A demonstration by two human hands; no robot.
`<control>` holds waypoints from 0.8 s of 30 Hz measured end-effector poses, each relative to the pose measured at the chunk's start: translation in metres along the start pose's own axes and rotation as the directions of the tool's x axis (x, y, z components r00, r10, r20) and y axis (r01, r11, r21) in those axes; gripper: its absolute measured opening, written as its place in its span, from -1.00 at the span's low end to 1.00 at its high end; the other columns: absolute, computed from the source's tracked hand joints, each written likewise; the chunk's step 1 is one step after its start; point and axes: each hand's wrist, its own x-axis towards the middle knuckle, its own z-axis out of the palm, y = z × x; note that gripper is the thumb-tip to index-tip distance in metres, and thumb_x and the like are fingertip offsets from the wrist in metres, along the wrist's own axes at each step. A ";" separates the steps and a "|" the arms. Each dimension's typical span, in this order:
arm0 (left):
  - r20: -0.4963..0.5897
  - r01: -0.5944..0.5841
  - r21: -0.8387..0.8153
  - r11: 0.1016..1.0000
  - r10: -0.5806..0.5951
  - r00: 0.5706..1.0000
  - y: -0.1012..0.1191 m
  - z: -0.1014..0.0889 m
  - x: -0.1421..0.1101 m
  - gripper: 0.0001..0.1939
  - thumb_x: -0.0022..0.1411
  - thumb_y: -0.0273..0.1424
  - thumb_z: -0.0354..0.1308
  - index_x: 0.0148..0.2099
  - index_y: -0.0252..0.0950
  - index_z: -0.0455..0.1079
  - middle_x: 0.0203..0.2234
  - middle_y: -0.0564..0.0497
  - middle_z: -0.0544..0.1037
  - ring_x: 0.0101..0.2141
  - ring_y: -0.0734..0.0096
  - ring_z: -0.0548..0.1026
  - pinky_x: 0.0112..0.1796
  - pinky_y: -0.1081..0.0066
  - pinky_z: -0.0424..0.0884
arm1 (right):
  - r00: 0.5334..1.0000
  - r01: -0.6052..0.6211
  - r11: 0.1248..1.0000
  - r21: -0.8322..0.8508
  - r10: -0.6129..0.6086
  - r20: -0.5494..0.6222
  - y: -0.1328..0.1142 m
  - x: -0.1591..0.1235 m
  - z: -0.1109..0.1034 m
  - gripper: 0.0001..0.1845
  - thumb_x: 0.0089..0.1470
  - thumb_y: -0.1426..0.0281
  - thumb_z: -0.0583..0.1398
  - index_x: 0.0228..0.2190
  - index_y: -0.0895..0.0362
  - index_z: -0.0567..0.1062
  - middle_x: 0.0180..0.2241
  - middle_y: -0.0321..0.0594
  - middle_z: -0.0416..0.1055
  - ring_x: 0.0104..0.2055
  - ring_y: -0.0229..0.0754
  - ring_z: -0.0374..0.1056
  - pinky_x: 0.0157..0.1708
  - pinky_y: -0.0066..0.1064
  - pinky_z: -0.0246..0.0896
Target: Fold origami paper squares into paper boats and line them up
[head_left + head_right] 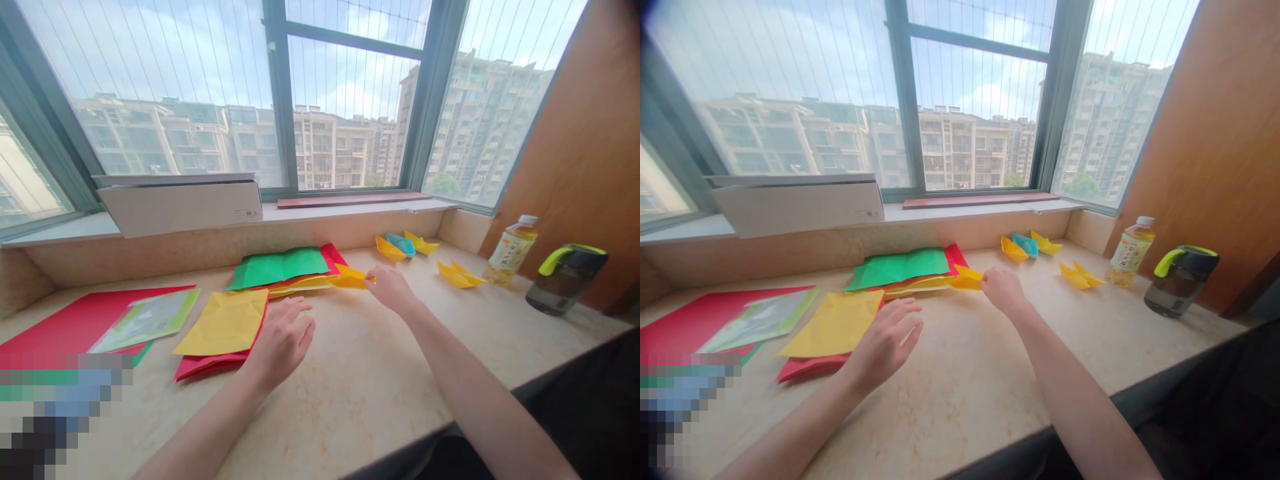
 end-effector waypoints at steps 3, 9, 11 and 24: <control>0.042 0.008 -0.017 1.000 -0.007 0.999 0.004 0.002 -0.001 -0.83 0.31 -0.50 0.07 -0.28 -0.27 0.47 -0.10 -0.11 0.56 0.04 0.08 0.42 0.04 0.03 0.37 | 0.998 -0.049 0.999 -0.013 0.049 0.027 0.017 0.002 0.003 -0.79 0.14 0.41 0.19 -0.34 0.15 0.66 -0.24 -0.02 0.55 -0.14 -0.01 0.43 -0.14 -0.30 0.25; 0.052 0.001 -0.058 0.998 0.002 0.999 0.005 0.002 -0.001 -0.83 0.30 -0.50 0.07 -0.27 -0.27 0.49 -0.13 -0.12 0.57 0.00 0.10 0.46 0.00 0.04 0.42 | 0.999 0.035 0.998 0.048 -0.037 0.039 0.020 0.002 -0.001 -0.80 0.14 0.40 0.23 -0.22 0.11 0.64 -0.11 -0.07 0.49 -0.01 -0.04 0.39 0.04 -0.26 0.20; 0.047 -0.004 -0.059 0.998 0.006 0.999 0.004 0.002 -0.001 -0.84 0.29 -0.50 0.08 -0.27 -0.27 0.49 -0.13 -0.12 0.58 0.00 0.10 0.46 -0.01 0.04 0.43 | 0.994 0.079 0.994 0.072 -0.084 0.064 0.020 0.003 -0.003 -0.82 0.12 0.46 0.24 -0.25 0.06 0.64 -0.12 -0.15 0.51 -0.03 -0.10 0.41 0.04 -0.30 0.20; 0.056 -0.003 -0.054 0.999 0.006 0.998 -0.001 0.004 -0.002 -0.84 0.30 -0.49 0.07 -0.26 -0.28 0.48 -0.14 -0.12 0.58 0.00 0.08 0.47 -0.01 0.03 0.43 | 0.988 -0.004 0.997 0.073 -0.007 0.154 0.032 0.001 0.002 -0.70 0.13 0.55 0.15 -0.25 0.06 0.65 -0.20 -0.16 0.62 -0.17 -0.07 0.52 -0.17 -0.33 0.35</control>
